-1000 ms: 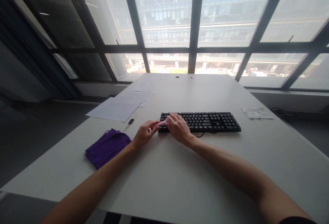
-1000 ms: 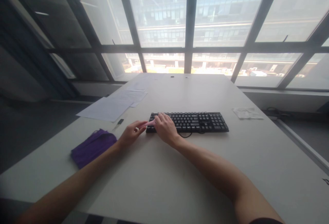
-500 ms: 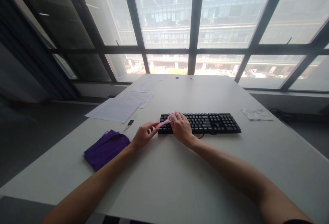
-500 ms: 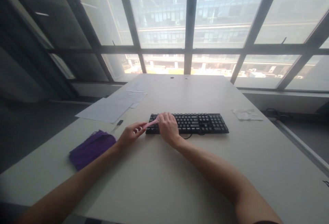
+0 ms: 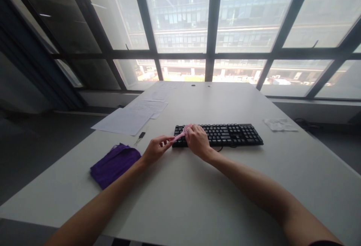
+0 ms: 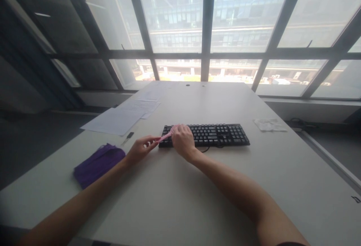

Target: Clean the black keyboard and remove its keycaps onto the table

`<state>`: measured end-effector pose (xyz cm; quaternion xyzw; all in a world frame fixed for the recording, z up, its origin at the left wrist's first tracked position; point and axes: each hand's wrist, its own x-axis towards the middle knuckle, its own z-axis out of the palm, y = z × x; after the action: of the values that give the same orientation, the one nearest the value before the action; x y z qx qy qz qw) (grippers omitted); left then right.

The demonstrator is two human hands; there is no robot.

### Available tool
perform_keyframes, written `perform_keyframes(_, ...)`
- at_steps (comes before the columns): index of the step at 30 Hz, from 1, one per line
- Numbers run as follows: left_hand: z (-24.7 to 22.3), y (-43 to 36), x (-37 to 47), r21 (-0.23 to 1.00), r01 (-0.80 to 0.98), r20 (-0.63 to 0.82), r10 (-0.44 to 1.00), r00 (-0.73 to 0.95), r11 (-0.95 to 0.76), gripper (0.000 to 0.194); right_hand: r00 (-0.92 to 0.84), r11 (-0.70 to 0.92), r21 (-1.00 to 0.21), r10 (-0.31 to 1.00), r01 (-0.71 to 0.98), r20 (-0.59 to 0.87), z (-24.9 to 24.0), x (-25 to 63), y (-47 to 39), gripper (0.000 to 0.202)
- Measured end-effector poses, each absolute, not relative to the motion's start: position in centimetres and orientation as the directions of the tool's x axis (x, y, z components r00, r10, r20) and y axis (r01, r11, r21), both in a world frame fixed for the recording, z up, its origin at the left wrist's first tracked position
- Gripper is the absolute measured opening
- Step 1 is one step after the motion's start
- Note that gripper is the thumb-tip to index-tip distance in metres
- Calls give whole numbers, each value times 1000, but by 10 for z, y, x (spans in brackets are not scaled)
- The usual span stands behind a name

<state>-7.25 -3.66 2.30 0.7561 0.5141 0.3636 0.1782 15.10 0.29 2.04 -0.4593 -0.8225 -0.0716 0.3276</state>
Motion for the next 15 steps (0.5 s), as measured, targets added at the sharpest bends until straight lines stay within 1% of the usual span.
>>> perform_keyframes(7, 17, -34, -70, 672, 617, 373, 907, 196, -410, 40, -374, 571, -202, 726, 795, 578, 20, 150, 2, 24)
perform_keyframes(10, 15, -33, -70, 663, 609, 402, 893, 202, -436, 39, -382, 576, -181, 713, 797, 587, 17, 151, 2, 25)
perform_keyframes(13, 16, -35, -70, 641, 612, 438, 875, 206, -464, 36, -379, 577, -167, 700, 799, 606, 13, 152, 4, 31)
perform_keyframes(15, 17, -36, -69, 636, 608, 459, 866, 197, -475, 35, -360, 569, -179, 702, 803, 614, 11, 154, 7, 36)
